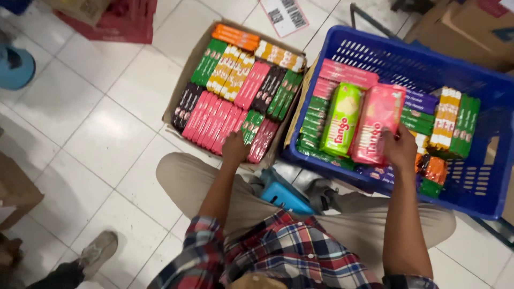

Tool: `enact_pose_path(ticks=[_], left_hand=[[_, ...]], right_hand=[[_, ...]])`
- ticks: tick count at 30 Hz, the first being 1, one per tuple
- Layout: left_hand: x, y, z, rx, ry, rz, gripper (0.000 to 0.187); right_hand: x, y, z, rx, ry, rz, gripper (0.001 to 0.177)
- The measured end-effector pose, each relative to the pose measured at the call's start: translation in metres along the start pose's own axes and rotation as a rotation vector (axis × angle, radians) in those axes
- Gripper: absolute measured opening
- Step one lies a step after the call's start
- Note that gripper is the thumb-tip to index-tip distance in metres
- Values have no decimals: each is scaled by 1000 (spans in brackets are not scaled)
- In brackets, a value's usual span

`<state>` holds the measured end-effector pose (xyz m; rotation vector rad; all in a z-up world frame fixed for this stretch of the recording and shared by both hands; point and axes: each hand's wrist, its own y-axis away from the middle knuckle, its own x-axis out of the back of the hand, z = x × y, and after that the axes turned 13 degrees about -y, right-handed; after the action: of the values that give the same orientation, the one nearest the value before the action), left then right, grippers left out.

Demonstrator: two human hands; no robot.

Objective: The person sits on a small stool and transfers packs of Tango biscuits from a cardboard box into a blue plastic basket. The person picks up the packs one by one and places them into the basket, arranging them by color and type.

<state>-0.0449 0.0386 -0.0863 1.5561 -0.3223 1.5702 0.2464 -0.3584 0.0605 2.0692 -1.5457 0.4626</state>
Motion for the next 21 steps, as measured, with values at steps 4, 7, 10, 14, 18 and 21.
enact_pose_path(ticks=[4, 7, 10, 14, 18, 21], left_hand=[[-35, -24, -2, 50, -35, -69, 68], [-21, -20, 9, 28, -122, -93, 82], [-16, -18, 25, 7, -173, -88, 87], [-46, -38, 21, -62, -161, 71, 82], [-64, -46, 17, -97, -137, 129, 81], [-70, -40, 21, -99, -15, 441, 87]], right_hand=[[-41, 50, -44, 701, 247, 306, 52], [-96, 113, -94, 768, 136, 160, 58], [-151, 137, -84, 707, 175, -34, 65], [-192, 134, -55, 785, 431, 120, 73], [-191, 136, -63, 769, 552, 143, 80], [-191, 136, -66, 835, 603, 177, 80]])
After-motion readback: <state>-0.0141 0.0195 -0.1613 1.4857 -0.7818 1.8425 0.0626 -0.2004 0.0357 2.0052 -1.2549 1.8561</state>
